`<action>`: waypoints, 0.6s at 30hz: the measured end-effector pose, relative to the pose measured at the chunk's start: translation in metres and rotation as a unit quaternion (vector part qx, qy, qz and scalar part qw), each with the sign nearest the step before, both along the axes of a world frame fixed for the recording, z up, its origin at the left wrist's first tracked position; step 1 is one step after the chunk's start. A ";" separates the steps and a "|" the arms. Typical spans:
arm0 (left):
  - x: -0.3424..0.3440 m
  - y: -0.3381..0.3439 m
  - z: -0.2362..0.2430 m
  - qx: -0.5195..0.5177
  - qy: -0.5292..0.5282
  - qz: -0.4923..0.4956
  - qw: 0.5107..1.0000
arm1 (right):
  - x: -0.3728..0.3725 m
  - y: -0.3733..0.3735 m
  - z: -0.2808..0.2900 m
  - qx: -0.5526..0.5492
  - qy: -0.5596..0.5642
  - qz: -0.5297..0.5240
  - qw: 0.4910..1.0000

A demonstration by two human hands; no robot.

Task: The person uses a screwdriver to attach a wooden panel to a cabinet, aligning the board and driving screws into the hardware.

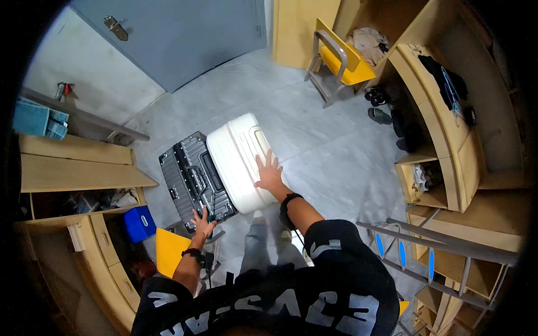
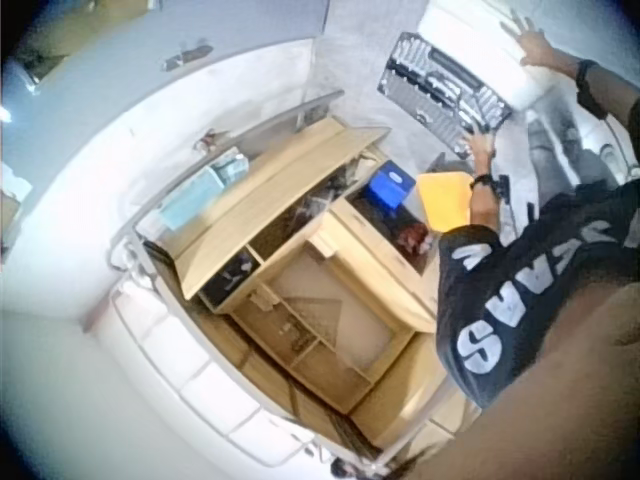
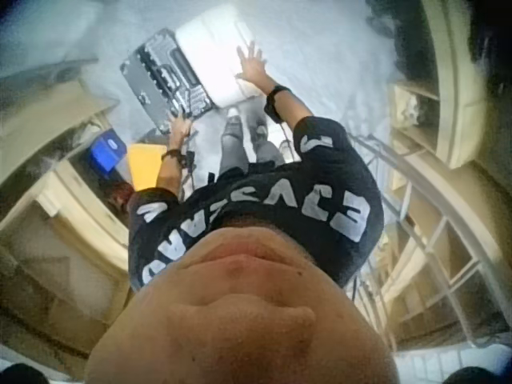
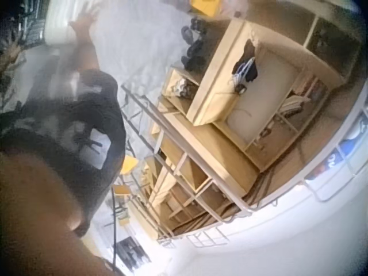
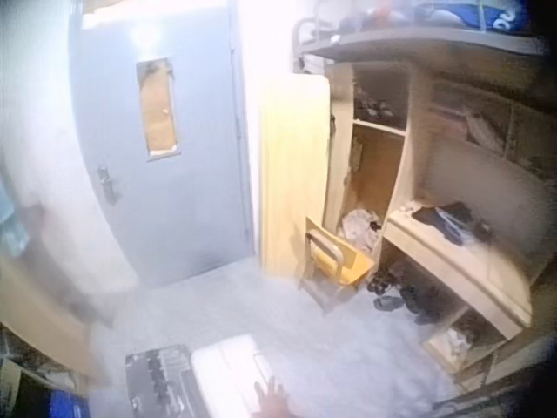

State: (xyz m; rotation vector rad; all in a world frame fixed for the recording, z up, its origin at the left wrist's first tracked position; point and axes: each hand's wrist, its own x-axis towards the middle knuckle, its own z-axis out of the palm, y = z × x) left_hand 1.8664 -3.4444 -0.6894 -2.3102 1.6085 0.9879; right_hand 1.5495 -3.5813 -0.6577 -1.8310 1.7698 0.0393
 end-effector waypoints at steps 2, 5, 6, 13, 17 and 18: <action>0.004 -0.005 0.020 0.040 0.021 0.039 0.998 | 0.020 -0.010 0.000 -0.011 -0.001 0.029 1.000; 0.020 -0.010 0.022 0.064 0.007 0.077 0.995 | 0.043 -0.026 -0.001 -0.005 0.008 0.058 0.998; 0.025 -0.014 0.026 0.066 0.004 0.078 0.995 | 0.047 -0.034 0.000 -0.015 0.007 0.075 0.997; 0.043 -0.039 0.039 0.151 0.048 0.155 0.975 | 0.016 -0.091 -0.011 0.089 -0.146 0.178 0.969; 0.046 -0.058 0.039 0.123 0.072 0.266 0.953 | -0.066 -0.146 0.002 0.156 -0.262 0.232 0.924; 0.042 -0.068 0.045 0.103 0.072 0.310 0.942 | -0.091 -0.164 0.011 0.176 -0.251 0.263 0.915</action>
